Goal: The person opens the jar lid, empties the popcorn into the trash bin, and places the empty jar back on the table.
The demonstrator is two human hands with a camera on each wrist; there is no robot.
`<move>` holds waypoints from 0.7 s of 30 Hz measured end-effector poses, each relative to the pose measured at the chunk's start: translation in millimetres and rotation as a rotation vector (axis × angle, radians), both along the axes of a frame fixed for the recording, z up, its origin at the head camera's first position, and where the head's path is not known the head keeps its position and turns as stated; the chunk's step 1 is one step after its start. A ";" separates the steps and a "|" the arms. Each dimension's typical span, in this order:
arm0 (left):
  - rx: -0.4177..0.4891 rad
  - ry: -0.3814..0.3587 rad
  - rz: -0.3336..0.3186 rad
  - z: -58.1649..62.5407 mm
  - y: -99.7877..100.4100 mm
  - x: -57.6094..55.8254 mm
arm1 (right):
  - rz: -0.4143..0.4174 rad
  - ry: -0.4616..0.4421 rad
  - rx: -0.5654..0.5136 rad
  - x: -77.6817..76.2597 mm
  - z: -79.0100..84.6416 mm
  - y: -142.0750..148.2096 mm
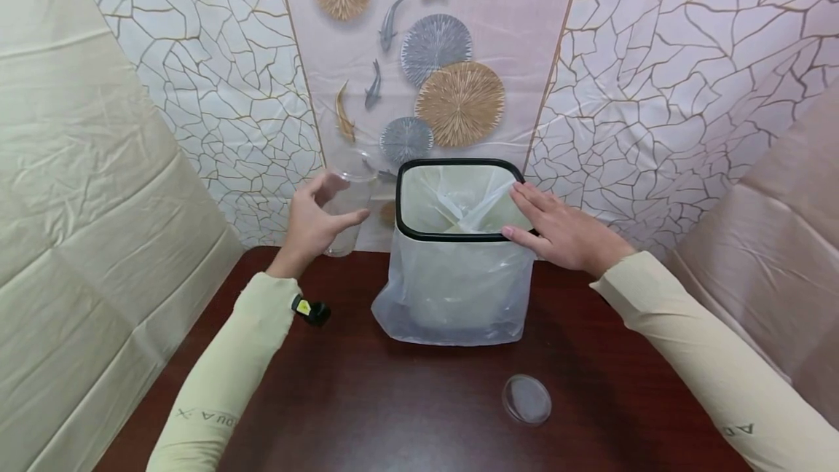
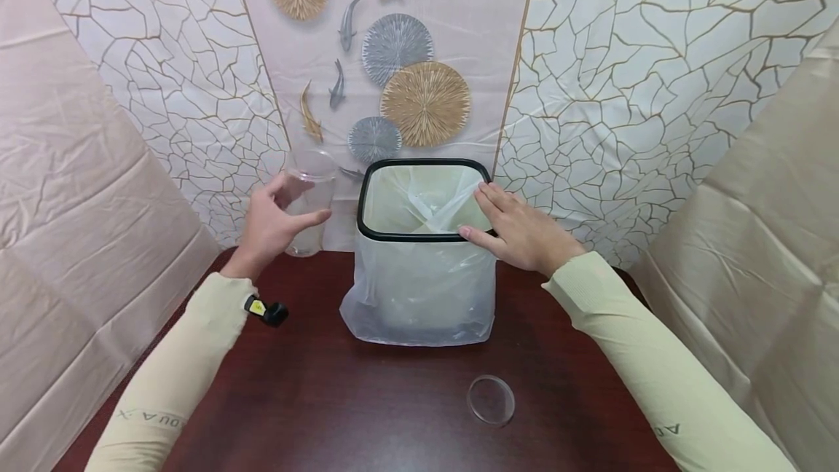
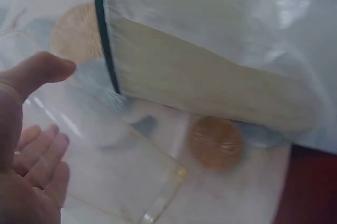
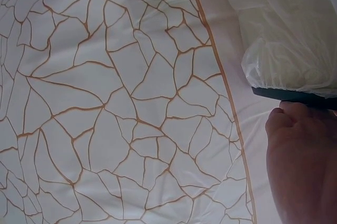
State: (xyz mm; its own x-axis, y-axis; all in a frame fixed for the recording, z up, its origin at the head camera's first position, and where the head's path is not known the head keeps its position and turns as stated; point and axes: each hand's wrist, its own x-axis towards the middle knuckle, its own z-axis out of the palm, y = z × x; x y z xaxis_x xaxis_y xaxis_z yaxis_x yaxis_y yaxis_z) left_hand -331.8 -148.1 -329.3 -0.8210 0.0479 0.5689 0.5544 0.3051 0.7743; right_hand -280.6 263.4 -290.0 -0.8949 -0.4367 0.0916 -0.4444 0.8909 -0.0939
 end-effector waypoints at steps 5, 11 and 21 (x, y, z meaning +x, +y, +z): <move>0.104 -0.083 0.036 -42.4 -7.6 2.5 | -0.005 -0.011 0.001 -0.3 0.0 -0.1; 0.128 -0.147 0.070 -94.7 -12.1 0.1 | -0.001 -0.014 -0.004 -0.8 2.0 2.4; 0.270 -0.190 0.095 -156.0 -15.0 7.2 | 0.006 -0.017 -0.009 -0.5 1.2 1.1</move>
State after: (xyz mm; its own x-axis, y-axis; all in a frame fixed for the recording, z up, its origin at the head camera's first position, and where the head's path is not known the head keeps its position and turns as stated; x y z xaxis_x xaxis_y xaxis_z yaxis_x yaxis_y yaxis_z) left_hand -324.6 -163.1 -485.3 -0.9072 -0.1655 0.3868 0.3710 0.1189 0.9210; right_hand -281.1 264.5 -288.8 -0.8937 -0.4413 0.0807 -0.4480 0.8874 -0.1090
